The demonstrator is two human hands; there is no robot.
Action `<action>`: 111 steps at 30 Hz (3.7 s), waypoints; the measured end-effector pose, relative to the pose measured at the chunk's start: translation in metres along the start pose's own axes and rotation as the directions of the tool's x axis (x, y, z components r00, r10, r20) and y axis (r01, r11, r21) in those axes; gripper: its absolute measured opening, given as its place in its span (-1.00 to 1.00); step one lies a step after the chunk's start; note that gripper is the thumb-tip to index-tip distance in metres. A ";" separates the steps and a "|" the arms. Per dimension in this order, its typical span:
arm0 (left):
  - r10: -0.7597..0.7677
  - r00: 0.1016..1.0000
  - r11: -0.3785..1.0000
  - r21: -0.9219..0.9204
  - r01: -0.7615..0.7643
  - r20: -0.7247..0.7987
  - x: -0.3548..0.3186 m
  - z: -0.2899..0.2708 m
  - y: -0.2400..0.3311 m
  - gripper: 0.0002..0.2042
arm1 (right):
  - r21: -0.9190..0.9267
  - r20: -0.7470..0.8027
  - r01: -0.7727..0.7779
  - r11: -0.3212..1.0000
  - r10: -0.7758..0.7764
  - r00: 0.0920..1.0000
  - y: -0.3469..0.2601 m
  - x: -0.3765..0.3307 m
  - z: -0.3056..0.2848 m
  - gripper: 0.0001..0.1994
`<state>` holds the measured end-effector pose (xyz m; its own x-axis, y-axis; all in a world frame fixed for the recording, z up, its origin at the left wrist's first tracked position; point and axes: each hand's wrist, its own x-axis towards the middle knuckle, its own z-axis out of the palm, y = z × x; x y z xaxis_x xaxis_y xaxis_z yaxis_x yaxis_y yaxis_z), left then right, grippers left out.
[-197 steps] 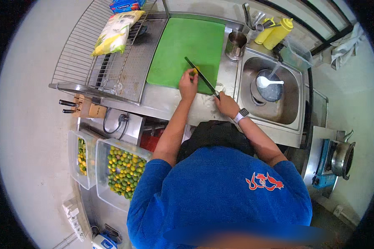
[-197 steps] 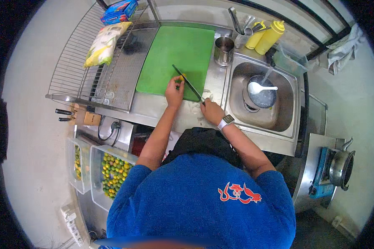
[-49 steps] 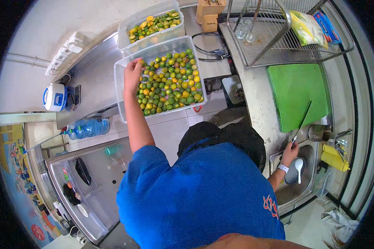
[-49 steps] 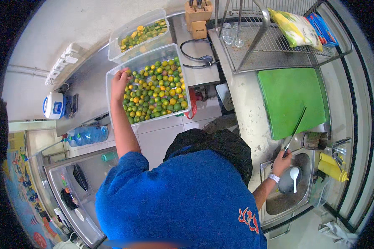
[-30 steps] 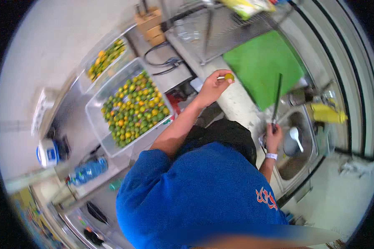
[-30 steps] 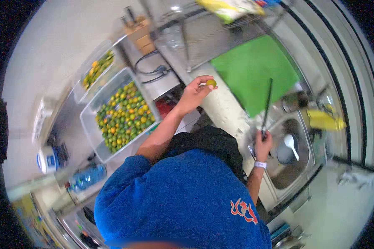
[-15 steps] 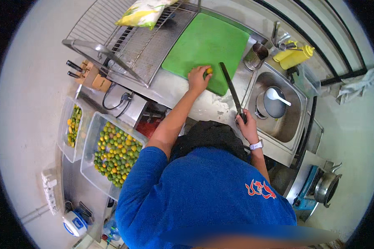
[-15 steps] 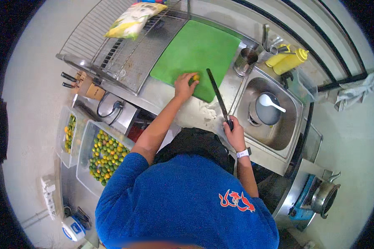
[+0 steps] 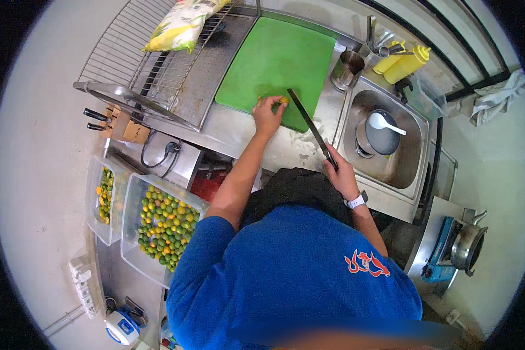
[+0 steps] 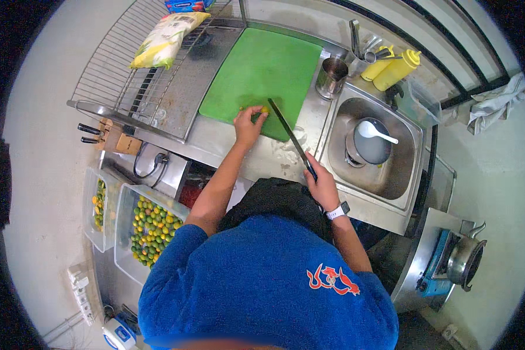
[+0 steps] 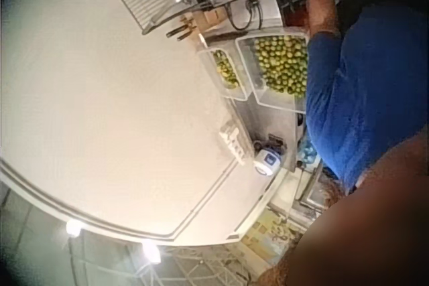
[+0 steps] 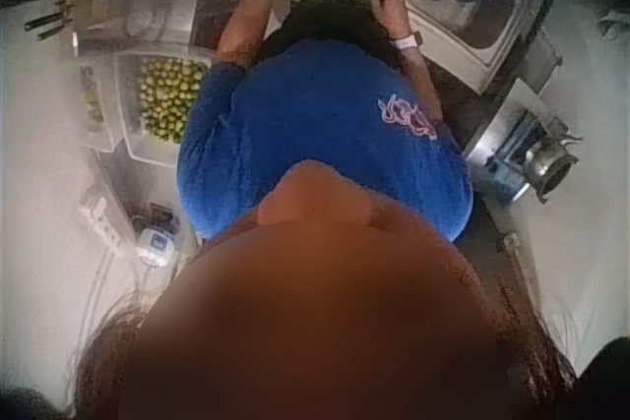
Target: Cutting small citrus fruits into halves on a cutting board in a kitchen.
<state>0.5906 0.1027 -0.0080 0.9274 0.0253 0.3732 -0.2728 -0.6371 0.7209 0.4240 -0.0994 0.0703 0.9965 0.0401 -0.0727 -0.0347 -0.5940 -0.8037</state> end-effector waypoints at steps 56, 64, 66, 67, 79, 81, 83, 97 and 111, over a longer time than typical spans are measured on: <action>0.014 0.998 1.000 0.020 -0.013 -0.058 -0.002 0.007 -0.006 -0.79 | -0.101 0.015 -0.020 0.995 0.022 1.000 -0.019 -0.016 0.000 -0.51; 0.040 0.996 0.998 -0.037 -0.043 -0.077 -0.001 0.006 -0.005 -0.81 | -0.171 0.027 0.007 0.985 -0.002 1.000 -0.025 -0.002 0.004 -0.49; 0.032 0.997 0.999 -0.034 -0.035 -0.074 -0.001 0.006 -0.004 -0.82 | -0.201 0.029 0.015 0.980 -0.009 1.000 -0.026 0.002 0.005 -0.49; 0.026 0.997 0.999 -0.030 -0.028 -0.071 -0.001 0.005 -0.004 -0.82 | -0.201 0.034 0.019 0.979 -0.012 0.999 -0.026 0.004 0.005 -0.49; 0.026 0.997 0.999 -0.017 -0.027 -0.068 -0.001 0.006 -0.001 -0.83 | -0.252 0.072 0.070 0.965 -0.054 0.996 -0.034 0.039 0.000 -0.49; 0.047 0.995 0.999 -0.004 -0.047 -0.084 0.000 0.005 -0.003 -0.82 | -0.246 0.131 0.000 0.969 0.034 0.991 -0.041 0.051 0.001 -0.50; 0.071 0.993 0.997 0.005 -0.071 -0.094 0.001 0.007 -0.005 -0.82 | -0.262 0.120 0.021 0.965 0.011 0.993 -0.038 0.066 0.008 -0.50; 0.115 0.987 0.993 0.019 -0.114 -0.114 -0.001 0.003 -0.003 -0.82 | -0.228 0.141 0.011 0.973 0.022 0.990 -0.030 0.035 0.000 -0.47; 0.059 0.994 0.998 0.007 -0.059 -0.092 -0.002 0.002 -0.004 -0.80 | -0.349 0.120 0.100 0.932 -0.061 0.991 -0.019 0.082 0.033 -0.45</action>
<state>0.5906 0.1035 -0.0132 0.8822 0.0582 0.4673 -0.3249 -0.6431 0.6934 0.5040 -0.0585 0.0598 0.9805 0.1727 -0.0935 0.0937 -0.8299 -0.5500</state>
